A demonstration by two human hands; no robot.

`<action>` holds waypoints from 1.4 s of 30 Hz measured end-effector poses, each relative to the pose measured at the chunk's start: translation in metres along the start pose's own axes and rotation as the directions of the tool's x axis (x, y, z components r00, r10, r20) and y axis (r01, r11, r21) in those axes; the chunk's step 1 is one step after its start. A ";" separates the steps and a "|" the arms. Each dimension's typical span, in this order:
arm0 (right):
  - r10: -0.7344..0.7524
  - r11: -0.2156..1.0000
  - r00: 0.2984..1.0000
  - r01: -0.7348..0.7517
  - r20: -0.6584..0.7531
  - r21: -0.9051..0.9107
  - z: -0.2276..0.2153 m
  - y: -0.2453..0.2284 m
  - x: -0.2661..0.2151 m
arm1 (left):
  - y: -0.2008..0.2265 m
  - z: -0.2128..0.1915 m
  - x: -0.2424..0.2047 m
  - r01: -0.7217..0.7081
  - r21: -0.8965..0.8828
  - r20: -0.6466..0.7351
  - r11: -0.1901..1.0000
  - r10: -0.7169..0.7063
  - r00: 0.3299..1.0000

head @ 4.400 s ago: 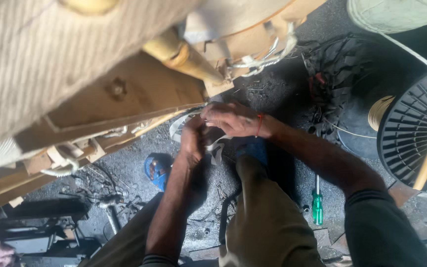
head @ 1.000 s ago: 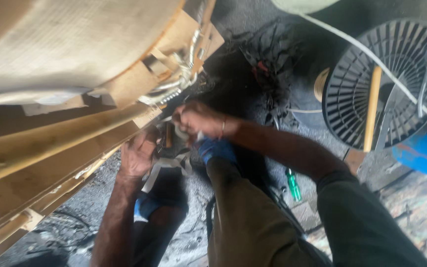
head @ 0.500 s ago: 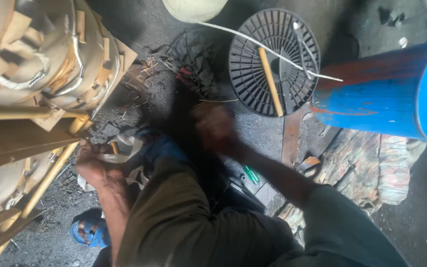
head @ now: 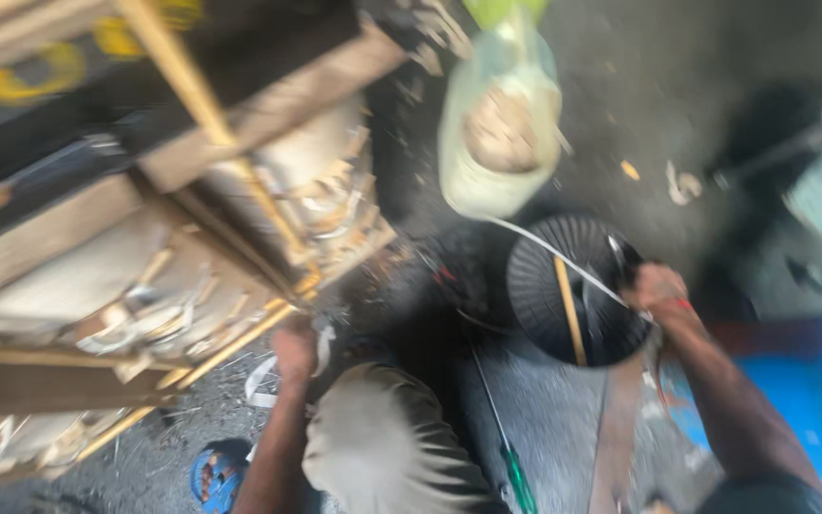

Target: The person ties white straps around a wooden structure using both hands. They repeatedly wrap and secure the straps to the wooden frame.

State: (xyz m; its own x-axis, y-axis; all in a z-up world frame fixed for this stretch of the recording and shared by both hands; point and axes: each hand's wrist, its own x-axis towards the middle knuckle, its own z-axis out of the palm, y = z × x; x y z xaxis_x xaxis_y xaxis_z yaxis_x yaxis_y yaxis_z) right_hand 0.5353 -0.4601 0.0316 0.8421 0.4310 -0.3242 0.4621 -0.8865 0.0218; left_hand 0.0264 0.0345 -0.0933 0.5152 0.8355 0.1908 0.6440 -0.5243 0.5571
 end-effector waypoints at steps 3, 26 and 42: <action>0.209 0.965 0.977 -0.201 -0.033 0.166 -0.012 -0.001 -0.001 | 0.013 0.010 -0.013 0.147 -0.106 0.016 0.983 -0.146 0.989; -0.930 0.264 0.367 0.602 0.033 0.753 0.078 -0.450 -0.076 | 0.055 -0.043 -0.018 0.398 -0.562 0.200 0.726 -0.347 0.916; -0.937 0.347 0.288 0.807 0.196 0.477 0.032 -0.489 -0.063 | 0.048 -0.060 -0.022 0.626 -0.695 0.553 0.355 -0.292 0.780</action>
State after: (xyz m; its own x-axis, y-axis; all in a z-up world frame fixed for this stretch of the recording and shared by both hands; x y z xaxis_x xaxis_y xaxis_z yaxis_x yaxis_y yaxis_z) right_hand 0.2476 -0.0590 0.0112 -0.2455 0.9221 -0.2991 0.7078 -0.0404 -0.7053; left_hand 0.0122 0.0002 -0.0225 0.5270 0.7139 -0.4611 0.1580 0.4508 0.8785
